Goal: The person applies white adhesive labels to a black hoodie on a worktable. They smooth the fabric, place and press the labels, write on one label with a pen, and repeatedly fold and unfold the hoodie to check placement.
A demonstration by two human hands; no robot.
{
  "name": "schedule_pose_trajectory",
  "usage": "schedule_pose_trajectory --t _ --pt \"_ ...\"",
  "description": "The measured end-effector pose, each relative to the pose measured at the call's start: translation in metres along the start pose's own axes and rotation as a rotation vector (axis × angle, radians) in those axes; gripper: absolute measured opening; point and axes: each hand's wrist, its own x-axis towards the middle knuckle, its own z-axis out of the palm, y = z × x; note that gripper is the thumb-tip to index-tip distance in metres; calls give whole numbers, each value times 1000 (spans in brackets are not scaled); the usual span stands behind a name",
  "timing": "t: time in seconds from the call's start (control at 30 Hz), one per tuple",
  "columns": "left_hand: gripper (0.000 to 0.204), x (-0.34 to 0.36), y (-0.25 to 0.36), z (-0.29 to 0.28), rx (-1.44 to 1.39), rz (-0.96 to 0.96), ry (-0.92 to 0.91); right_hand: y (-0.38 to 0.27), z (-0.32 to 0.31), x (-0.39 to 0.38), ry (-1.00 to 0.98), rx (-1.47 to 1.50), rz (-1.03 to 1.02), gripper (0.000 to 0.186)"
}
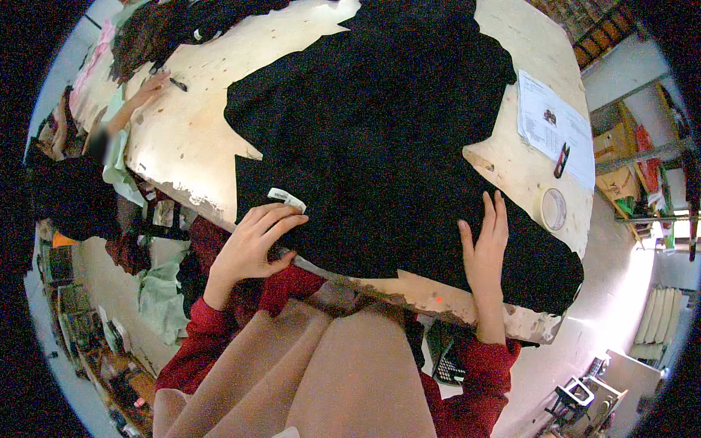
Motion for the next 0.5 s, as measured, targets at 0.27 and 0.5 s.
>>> schedule_pose_trajectory --t 0.27,0.5 --pt "32 11 -22 -9 -201 31 18 23 -13 -5 -134 -28 -38 57" --pt "21 0 -64 -50 -984 -895 310 33 -25 -4 -138 -26 -82 55"
